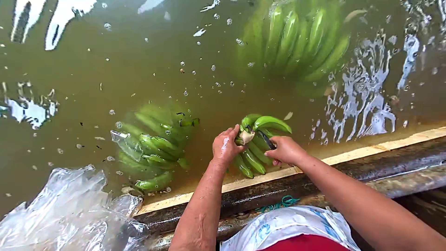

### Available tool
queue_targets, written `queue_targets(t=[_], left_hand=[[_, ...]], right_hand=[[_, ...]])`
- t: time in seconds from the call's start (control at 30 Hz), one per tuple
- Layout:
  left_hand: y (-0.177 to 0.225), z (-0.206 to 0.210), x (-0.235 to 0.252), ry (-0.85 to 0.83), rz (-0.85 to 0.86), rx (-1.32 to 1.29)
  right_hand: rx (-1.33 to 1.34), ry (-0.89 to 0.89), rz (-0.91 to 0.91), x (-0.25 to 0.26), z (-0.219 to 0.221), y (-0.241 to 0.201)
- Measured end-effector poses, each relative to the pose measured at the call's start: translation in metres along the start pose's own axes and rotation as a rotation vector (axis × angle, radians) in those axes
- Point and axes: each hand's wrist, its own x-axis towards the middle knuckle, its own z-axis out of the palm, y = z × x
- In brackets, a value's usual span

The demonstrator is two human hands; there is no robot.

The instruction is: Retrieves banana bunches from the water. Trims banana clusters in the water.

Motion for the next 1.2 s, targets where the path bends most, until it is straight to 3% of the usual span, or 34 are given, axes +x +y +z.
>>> queue_targets(t=[0.1, 0.2, 0.27, 0.4, 0.5, 0.63, 0.77, 0.87, 1.0, 1.2], left_hand=[[0.006, -0.001, -0.001, 0.01, 0.025, 0.071], [0.007, -0.001, -0.004, 0.018, 0.037, 0.119], [0.012, -0.001, -0.005, 0.017, 0.042, 0.163], [0.037, -0.003, -0.006, -0.015, -0.003, 0.258], [0.043, -0.005, 0.006, -0.075, -0.115, 0.252], [0.019, 0.005, 0.035, -0.135, -0.359, 0.015], [0.004, 0.017, 0.029, 0.03, -0.513, -0.299], [-0.006, 0.042, -0.014, 0.161, -0.503, -0.66], [-0.028, 0.068, -0.075, 0.121, -0.492, -1.207], [-0.032, 0.078, -0.018, 0.293, -0.497, -1.328]], right_hand=[[0.13, -0.069, -0.01, 0.003, -0.003, 0.006], [0.202, -0.149, -0.134, 0.022, -0.009, 0.036], [0.081, -0.079, -0.188, 0.036, -0.007, 0.044], [-0.182, 0.268, -0.135, 0.026, 0.028, 0.007], [-0.369, 0.244, -0.045, 0.022, 0.024, -0.012], [-0.476, 0.173, -0.177, -0.029, 0.008, -0.016], [-0.229, 0.394, -0.203, -0.044, -0.032, 0.042], [-0.081, 0.447, -0.103, -0.033, -0.064, 0.094], [0.058, 0.385, -0.064, -0.036, -0.054, 0.114], [-0.033, 0.154, -0.202, -0.047, -0.026, 0.085]])
